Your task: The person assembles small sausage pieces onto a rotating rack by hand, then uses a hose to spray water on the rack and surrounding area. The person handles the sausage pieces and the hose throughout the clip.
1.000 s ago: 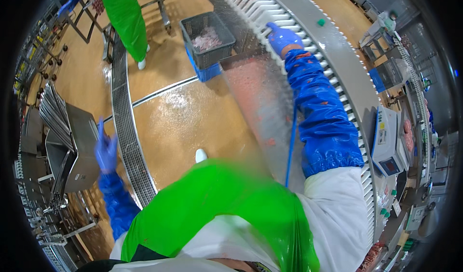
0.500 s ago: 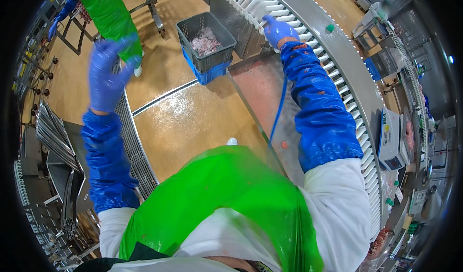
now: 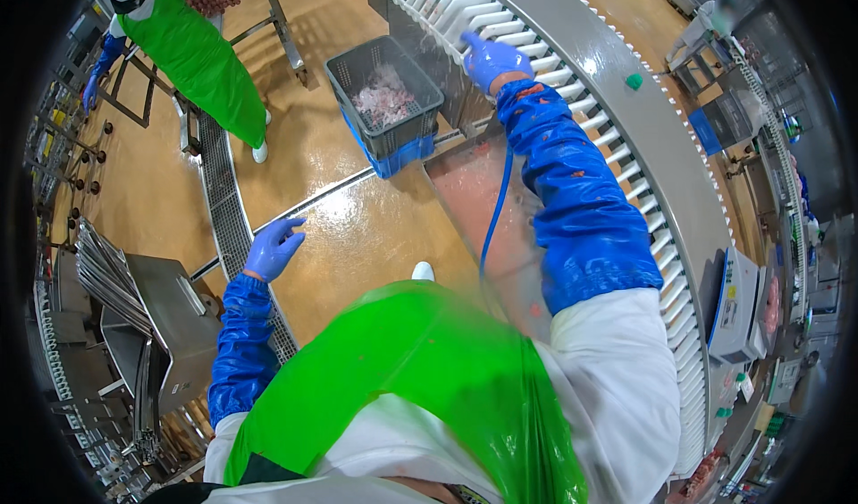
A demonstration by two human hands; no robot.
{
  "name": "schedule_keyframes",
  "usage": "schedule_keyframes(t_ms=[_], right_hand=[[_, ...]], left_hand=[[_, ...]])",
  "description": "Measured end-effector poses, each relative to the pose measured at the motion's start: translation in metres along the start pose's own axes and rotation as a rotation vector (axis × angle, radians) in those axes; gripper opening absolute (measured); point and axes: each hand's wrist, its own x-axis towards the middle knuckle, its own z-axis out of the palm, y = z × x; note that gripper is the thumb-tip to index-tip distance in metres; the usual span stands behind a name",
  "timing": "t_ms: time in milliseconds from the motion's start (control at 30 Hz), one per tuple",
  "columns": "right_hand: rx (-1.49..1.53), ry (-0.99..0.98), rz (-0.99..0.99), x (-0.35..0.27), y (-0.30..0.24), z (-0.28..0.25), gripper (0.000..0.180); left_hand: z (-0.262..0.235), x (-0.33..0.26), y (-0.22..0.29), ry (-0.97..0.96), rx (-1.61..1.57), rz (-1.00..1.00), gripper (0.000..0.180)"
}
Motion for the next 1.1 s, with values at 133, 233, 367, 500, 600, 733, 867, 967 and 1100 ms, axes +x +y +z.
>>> schedule_keyframes(t_ms=[133,233,367,500,600,733,867,967,1100], right_hand=[[0.038,0.003,0.001,0.038,0.006,-0.008,0.042],[0.116,0.036,0.044,0.061,0.006,-0.008,0.041],[0.08,0.084,-0.007,0.086,0.002,0.012,0.039],[0.182,0.125,-0.001,0.113,0.003,0.018,0.039],[0.09,0.11,-0.034,0.126,-0.005,0.025,0.04],[0.023,0.064,-0.041,0.154,-0.017,0.028,0.04],[0.022,0.079,-0.007,0.183,-0.034,0.035,0.04],[0.076,0.146,0.109,0.204,-0.048,0.025,0.041],[-0.028,0.088,0.05,0.227,-0.06,0.036,0.041]], left_hand=[[0.017,-0.013,-0.066,0.011,0.079,-0.198,0.035],[0.034,-0.043,-0.128,-0.061,0.026,-0.424,0.037],[0.052,-0.114,-0.213,-0.137,-0.055,-0.723,0.04],[0.053,-0.188,-0.279,-0.166,-0.191,-1.059,0.038],[0.029,-0.19,-0.25,-0.17,-0.319,-1.165,0.036],[0.01,-0.173,-0.296,-0.07,-0.432,-1.228,0.037],[-0.025,-0.119,-0.337,0.002,-0.444,-1.145,0.035],[-0.062,-0.076,-0.367,0.07,-0.495,-1.098,0.034],[-0.105,-0.024,-0.374,0.083,-0.451,-1.014,0.033]])
